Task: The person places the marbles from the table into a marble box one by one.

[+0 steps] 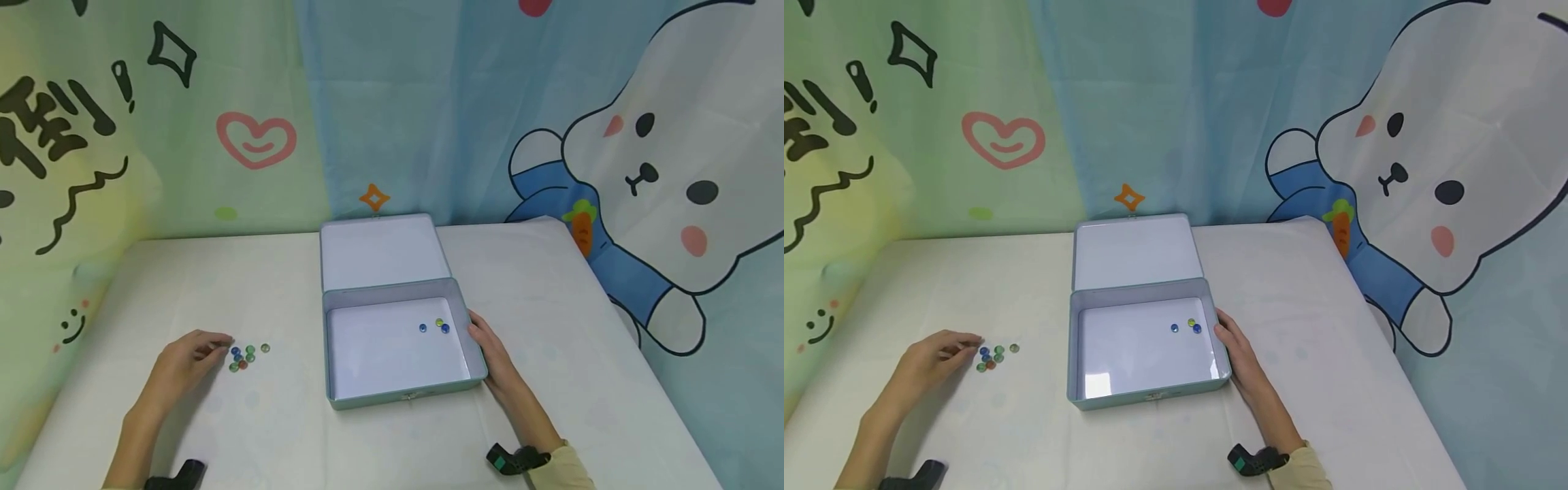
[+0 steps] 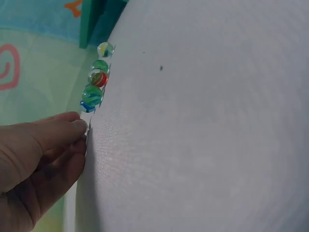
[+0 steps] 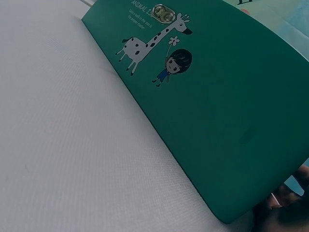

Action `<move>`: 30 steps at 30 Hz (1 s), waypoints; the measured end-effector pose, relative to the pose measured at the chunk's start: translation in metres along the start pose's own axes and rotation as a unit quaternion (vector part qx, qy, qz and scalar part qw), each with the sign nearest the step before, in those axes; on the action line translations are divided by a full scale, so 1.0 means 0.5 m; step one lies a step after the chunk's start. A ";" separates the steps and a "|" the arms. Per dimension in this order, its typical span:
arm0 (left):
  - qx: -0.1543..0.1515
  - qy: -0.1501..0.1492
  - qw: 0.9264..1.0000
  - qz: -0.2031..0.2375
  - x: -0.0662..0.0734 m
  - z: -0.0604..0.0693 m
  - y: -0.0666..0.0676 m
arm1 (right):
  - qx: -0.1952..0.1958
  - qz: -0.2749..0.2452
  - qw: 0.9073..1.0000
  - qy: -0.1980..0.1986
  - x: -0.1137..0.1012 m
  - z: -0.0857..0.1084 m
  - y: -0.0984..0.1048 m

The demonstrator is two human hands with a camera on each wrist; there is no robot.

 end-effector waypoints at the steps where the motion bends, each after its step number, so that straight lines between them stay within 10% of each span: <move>1: 0.000 0.005 1.000 0.004 -0.001 0.000 0.000 | 0.001 0.000 1.000 0.000 0.000 0.000 0.000; 10: 0.019 0.018 1.000 0.016 -0.002 0.003 -0.006 | 0.000 -0.004 1.000 -0.002 0.002 -0.002 0.002; 19: 0.069 -0.039 0.996 0.031 0.009 0.000 0.004 | -0.001 0.008 1.000 0.002 0.000 0.000 0.000; 30: 0.028 -0.104 0.985 0.133 0.134 -0.035 0.026 | -0.004 0.007 1.000 0.004 0.002 -0.001 0.003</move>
Point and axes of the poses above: each hand's wrist, its own z-axis away from the middle knuckle, its own y-axis out of the back of the hand, x = y × z, the point moved 3 cm from there along -z, towards the middle knuckle, and after that the axes turned 12 degrees about -x, right-handed, at the moved point
